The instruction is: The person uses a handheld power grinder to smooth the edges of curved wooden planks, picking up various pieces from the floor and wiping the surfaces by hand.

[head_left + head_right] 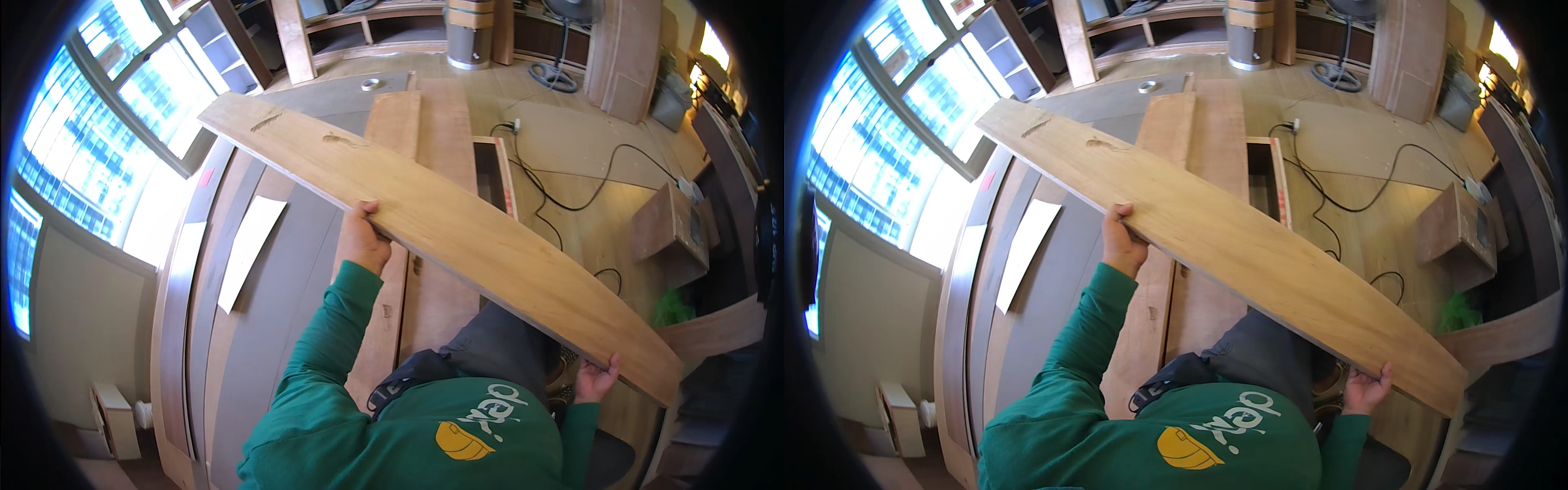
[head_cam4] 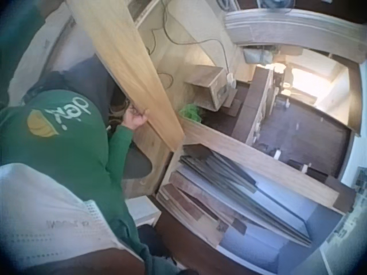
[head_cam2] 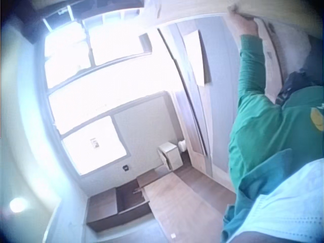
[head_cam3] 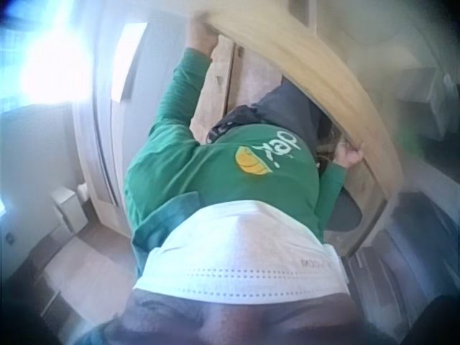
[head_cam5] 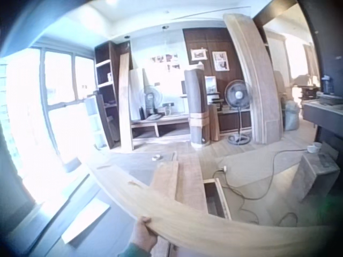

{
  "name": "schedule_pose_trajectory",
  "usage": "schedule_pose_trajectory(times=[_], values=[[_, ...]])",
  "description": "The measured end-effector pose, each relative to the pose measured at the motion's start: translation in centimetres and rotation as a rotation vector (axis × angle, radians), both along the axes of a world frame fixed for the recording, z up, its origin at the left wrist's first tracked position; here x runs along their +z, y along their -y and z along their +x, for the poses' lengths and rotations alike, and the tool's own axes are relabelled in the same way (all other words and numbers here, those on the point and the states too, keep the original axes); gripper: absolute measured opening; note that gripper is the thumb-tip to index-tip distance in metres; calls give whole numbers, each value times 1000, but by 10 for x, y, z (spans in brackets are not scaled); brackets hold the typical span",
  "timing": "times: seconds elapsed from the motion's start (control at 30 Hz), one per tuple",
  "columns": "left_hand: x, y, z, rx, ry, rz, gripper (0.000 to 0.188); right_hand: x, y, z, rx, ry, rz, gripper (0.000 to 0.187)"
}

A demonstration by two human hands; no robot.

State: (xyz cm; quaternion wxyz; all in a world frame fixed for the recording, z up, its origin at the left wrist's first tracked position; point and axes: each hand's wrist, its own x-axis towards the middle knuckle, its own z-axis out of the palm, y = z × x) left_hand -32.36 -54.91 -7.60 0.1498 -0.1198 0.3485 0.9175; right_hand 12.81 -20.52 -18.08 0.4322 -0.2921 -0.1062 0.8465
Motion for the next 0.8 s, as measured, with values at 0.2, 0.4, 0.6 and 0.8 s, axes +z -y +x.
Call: schedule_pose_trajectory(times=[0.2, 0.4, 0.6, 0.8], values=[[-26, 76, -27, 245, 39, 52, 50, 41, 37, -51, 348, -35, 125, 50], [-53, 136, -9, 384, 28, 13, 55, 61, 47, -92, 476, -4, 178, 51], [-79, 182, 20, 423, 125, -19, 57, 67, 44, -128, 577, 124, 164, 47], [-61, 202, 93, 269, 191, -66, 60, 58, 21, -183, 507, 247, 108, 41]])
